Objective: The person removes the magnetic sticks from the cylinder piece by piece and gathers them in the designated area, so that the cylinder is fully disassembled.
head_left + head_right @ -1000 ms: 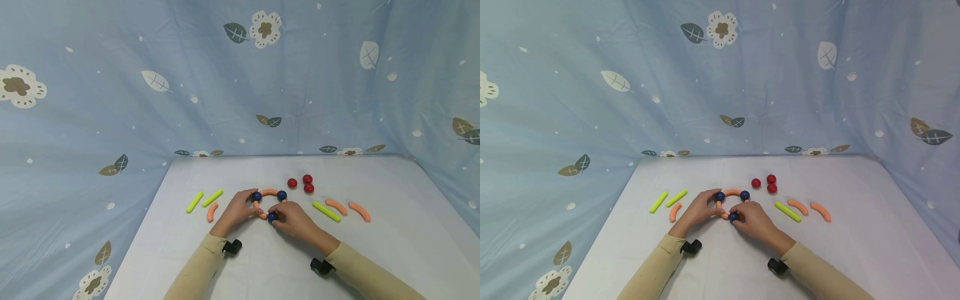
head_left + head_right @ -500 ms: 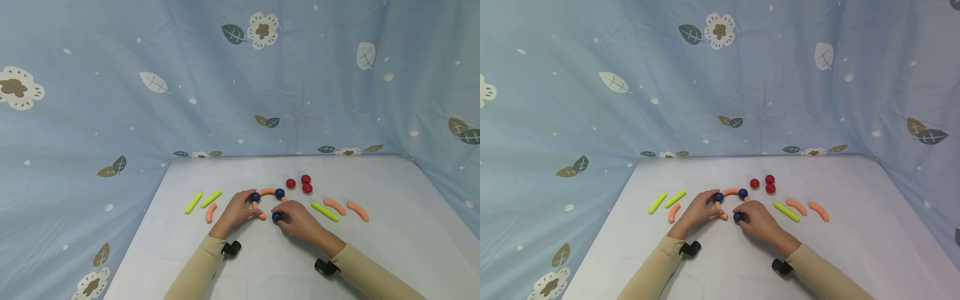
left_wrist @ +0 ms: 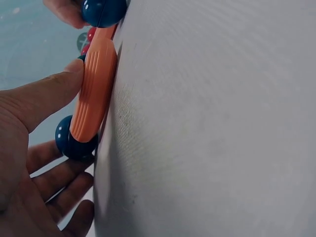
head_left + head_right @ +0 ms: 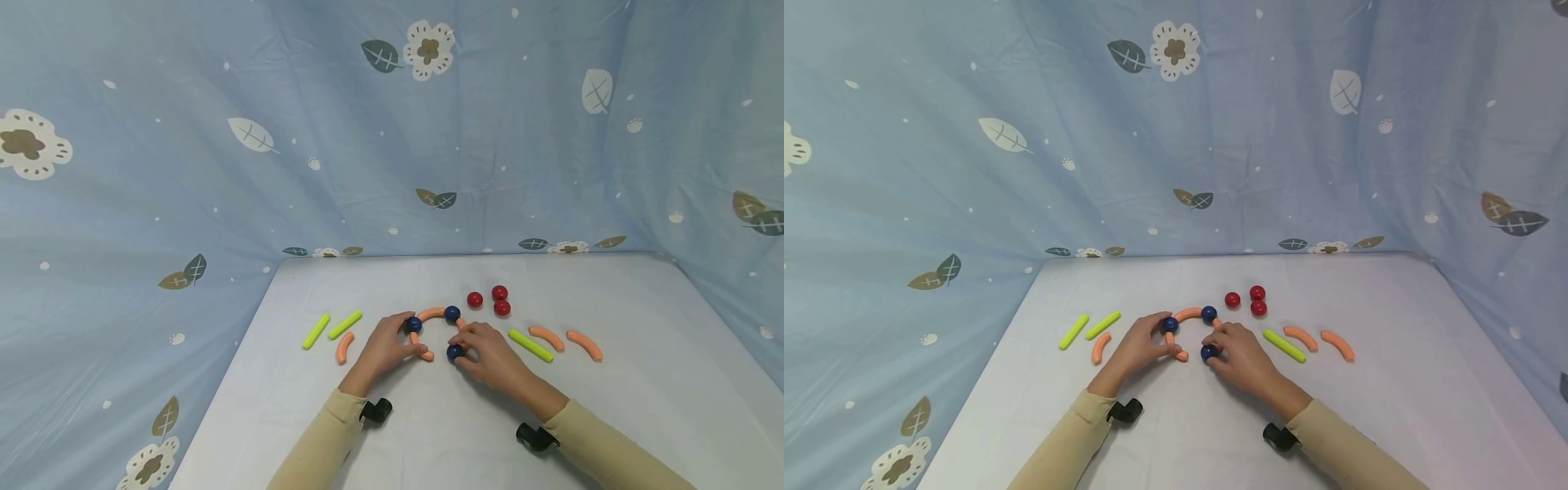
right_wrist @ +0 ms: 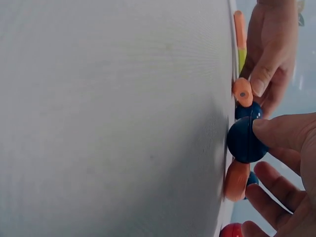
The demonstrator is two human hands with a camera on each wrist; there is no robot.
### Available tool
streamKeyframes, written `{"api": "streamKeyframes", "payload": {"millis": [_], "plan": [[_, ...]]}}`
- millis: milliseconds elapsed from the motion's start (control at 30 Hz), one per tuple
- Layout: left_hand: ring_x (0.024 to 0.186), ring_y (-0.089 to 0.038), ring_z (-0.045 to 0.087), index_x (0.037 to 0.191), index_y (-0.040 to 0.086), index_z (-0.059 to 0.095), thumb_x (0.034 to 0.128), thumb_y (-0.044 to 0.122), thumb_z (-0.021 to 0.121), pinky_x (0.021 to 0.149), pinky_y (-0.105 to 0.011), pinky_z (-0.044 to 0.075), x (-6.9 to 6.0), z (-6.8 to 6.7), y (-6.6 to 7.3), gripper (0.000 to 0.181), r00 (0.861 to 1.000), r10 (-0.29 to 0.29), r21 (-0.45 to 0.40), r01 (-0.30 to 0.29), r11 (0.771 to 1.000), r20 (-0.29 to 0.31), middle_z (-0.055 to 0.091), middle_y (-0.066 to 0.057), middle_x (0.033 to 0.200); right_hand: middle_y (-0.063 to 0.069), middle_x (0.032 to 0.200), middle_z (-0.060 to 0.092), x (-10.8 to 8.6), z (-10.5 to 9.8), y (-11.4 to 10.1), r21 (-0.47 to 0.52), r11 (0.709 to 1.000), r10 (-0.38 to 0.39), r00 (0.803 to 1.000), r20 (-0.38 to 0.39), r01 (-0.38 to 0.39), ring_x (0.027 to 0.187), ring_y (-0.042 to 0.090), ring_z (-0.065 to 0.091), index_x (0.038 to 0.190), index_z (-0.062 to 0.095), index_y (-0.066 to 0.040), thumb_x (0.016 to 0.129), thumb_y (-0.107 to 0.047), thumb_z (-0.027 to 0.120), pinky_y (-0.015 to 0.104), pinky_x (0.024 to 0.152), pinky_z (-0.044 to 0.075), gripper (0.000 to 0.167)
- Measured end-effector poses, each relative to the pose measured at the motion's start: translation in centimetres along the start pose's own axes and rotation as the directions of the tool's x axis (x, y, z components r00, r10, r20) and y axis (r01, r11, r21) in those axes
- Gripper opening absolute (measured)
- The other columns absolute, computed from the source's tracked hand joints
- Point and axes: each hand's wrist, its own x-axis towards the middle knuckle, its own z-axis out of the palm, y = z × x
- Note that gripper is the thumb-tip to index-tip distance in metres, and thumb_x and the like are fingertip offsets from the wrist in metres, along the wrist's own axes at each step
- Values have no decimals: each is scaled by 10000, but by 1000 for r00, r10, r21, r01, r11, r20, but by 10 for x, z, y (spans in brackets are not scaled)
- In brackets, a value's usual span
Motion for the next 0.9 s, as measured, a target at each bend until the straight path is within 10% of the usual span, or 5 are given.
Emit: {"api": "streamKeyframes", "payload": {"millis": [900], "plan": [[1123,-205,635,1209,170,697,927,367,762,974,-426,514,-23,-4,-9,350,991,10,-65,-18,998,-131,700,19,1150,58,1222,696,24,1,12,-42,999,-10,997,-80,7,1162,282,628,1224,721,-151,867,-39,788,505,993,519,380]]}}
